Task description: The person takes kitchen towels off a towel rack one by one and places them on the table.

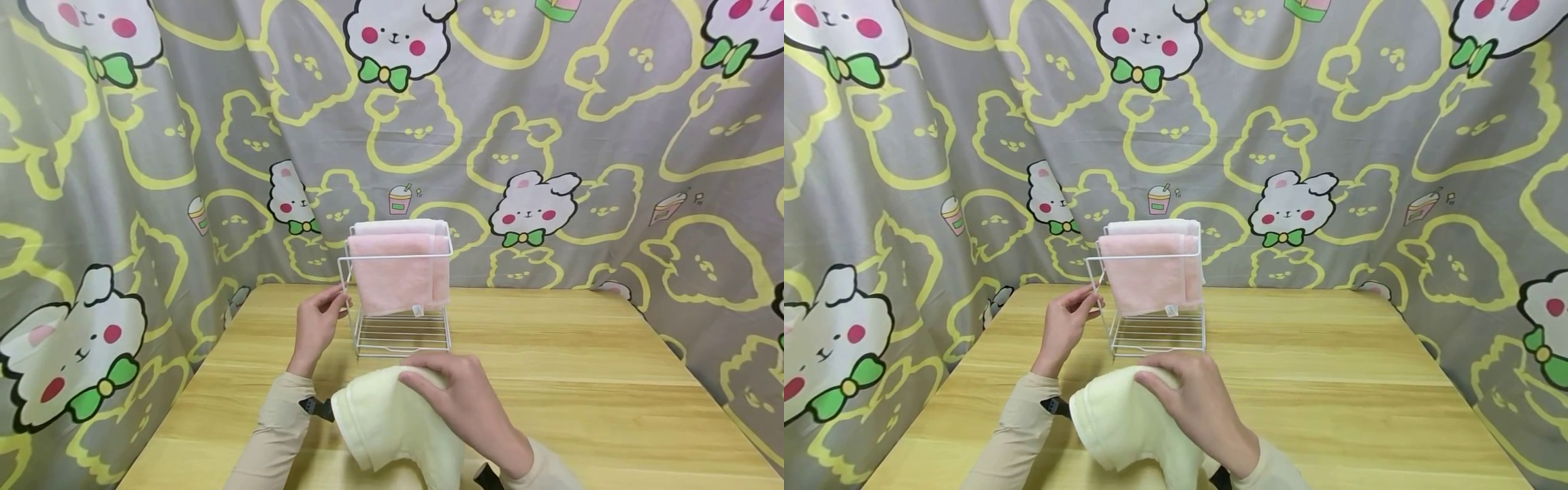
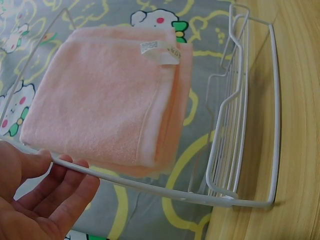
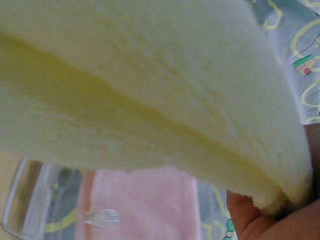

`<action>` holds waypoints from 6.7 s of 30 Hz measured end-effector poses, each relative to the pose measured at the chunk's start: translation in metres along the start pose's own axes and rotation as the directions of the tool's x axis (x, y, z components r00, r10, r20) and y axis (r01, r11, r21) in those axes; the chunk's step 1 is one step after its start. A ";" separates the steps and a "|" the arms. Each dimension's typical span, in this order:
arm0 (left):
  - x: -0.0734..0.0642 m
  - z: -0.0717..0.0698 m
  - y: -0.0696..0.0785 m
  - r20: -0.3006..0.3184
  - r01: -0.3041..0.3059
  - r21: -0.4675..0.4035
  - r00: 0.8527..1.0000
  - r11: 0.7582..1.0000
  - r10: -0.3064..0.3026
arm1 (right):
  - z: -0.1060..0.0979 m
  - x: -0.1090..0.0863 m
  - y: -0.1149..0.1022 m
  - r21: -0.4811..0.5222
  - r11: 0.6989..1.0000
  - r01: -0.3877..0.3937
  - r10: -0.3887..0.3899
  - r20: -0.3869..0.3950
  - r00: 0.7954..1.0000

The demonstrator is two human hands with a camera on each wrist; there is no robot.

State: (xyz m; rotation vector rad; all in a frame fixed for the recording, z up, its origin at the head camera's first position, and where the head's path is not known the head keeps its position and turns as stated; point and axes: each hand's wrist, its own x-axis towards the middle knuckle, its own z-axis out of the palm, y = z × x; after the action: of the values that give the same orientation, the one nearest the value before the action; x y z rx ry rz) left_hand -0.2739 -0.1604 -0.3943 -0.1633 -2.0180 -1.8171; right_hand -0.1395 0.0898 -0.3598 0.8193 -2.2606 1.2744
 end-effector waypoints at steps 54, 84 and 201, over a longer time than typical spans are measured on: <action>-0.001 -0.001 -0.001 0.004 0.018 0.006 1.000 1.000 -0.018 | 0.047 0.012 0.135 -0.088 0.918 -0.387 0.396 0.130 0.909; -0.002 -0.002 -0.001 0.010 -0.003 0.004 1.000 1.000 0.003 | 0.043 0.014 0.132 -0.054 0.941 -0.333 0.337 0.112 0.935; -0.004 -0.001 0.000 -0.001 0.029 -0.005 1.000 1.000 -0.029 | -0.034 0.203 0.067 -0.337 0.932 -0.134 0.229 0.261 0.938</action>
State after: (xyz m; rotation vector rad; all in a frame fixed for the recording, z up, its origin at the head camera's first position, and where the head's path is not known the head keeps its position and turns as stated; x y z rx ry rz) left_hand -0.2703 -0.1610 -0.3954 -0.1358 -2.0257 -1.8393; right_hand -0.3317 0.0884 -0.2607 0.7316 -2.7458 0.8683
